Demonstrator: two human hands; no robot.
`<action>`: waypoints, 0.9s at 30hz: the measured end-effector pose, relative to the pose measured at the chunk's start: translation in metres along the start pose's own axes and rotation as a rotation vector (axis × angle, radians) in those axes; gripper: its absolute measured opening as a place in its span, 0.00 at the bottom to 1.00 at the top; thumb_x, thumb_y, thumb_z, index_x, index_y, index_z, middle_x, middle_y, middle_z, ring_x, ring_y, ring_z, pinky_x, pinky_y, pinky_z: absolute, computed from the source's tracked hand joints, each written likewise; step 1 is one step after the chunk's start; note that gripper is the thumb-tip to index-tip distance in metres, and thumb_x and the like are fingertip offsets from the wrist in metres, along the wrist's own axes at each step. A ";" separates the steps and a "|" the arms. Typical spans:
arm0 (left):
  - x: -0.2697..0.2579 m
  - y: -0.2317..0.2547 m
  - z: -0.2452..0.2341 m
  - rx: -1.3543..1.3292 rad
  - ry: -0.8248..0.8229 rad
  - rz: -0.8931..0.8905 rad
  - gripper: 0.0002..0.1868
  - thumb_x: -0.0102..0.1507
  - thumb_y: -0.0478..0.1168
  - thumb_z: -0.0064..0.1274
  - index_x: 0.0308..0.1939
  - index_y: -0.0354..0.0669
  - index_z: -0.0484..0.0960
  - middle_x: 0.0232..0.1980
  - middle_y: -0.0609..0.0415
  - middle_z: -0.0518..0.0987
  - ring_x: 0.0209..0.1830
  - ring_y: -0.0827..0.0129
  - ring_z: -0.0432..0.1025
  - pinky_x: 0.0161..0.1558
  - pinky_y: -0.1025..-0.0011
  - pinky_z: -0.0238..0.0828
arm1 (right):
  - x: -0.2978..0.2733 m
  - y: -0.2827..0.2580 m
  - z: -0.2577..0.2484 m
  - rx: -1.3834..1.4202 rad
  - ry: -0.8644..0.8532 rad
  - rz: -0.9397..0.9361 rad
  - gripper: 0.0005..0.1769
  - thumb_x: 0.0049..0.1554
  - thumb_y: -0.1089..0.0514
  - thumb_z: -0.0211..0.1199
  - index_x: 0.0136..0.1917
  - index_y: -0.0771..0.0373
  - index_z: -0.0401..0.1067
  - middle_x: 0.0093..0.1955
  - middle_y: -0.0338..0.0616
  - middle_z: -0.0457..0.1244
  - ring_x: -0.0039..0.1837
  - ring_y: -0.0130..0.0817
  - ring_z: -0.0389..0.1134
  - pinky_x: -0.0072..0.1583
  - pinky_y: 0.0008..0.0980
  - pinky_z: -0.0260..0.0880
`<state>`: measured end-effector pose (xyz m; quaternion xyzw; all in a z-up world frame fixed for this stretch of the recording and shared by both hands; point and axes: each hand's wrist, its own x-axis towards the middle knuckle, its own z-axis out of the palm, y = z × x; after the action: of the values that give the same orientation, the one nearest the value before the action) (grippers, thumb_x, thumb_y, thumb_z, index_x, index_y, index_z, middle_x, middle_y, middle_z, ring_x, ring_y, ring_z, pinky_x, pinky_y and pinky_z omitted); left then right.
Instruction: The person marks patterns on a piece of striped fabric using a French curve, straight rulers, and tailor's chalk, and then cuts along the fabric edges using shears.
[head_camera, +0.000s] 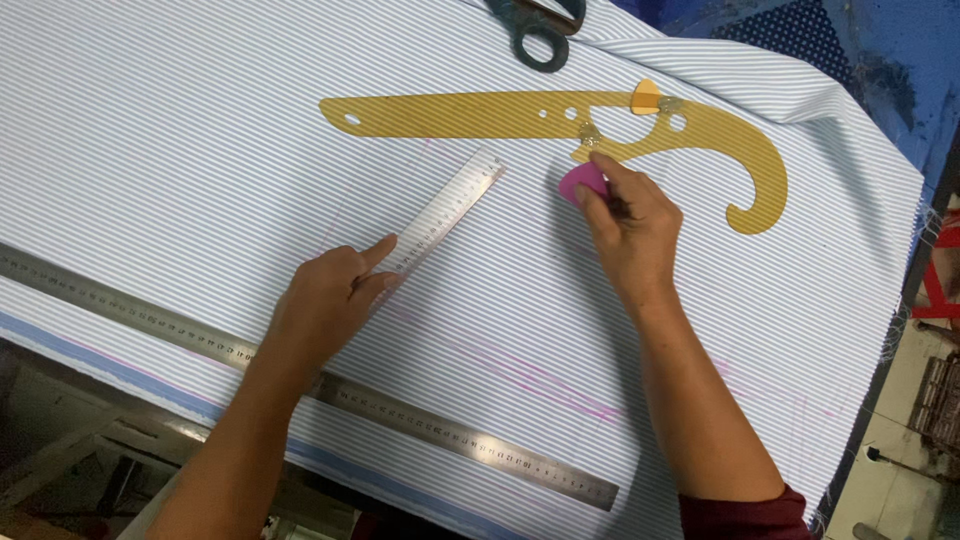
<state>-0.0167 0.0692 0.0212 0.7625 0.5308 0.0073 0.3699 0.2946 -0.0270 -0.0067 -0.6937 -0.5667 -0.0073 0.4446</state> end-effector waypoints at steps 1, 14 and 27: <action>0.004 -0.005 0.002 -0.002 0.005 0.035 0.18 0.70 0.49 0.56 0.43 0.33 0.83 0.34 0.41 0.80 0.37 0.56 0.80 0.33 0.60 0.74 | 0.001 -0.001 0.006 0.035 0.000 0.029 0.20 0.56 0.68 0.76 0.62 0.66 0.79 0.43 0.56 0.69 0.45 0.53 0.72 0.47 0.47 0.71; 0.015 -0.028 0.002 -0.011 0.050 0.140 0.19 0.70 0.51 0.57 0.36 0.39 0.79 0.27 0.47 0.78 0.27 0.67 0.76 0.24 0.68 0.68 | 0.016 -0.009 0.062 0.152 0.050 0.070 0.20 0.58 0.67 0.73 0.63 0.62 0.77 0.45 0.54 0.70 0.46 0.52 0.73 0.50 0.45 0.72; 0.017 -0.022 -0.005 0.046 -0.103 0.081 0.20 0.73 0.51 0.49 0.54 0.38 0.82 0.35 0.44 0.80 0.33 0.64 0.77 0.29 0.67 0.71 | 0.013 -0.006 0.072 0.141 0.034 0.055 0.19 0.57 0.67 0.74 0.62 0.62 0.78 0.44 0.51 0.70 0.46 0.49 0.73 0.49 0.42 0.73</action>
<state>-0.0291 0.0899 0.0054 0.7912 0.4796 -0.0293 0.3784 0.2593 0.0279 -0.0397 -0.6756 -0.5390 0.0332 0.5019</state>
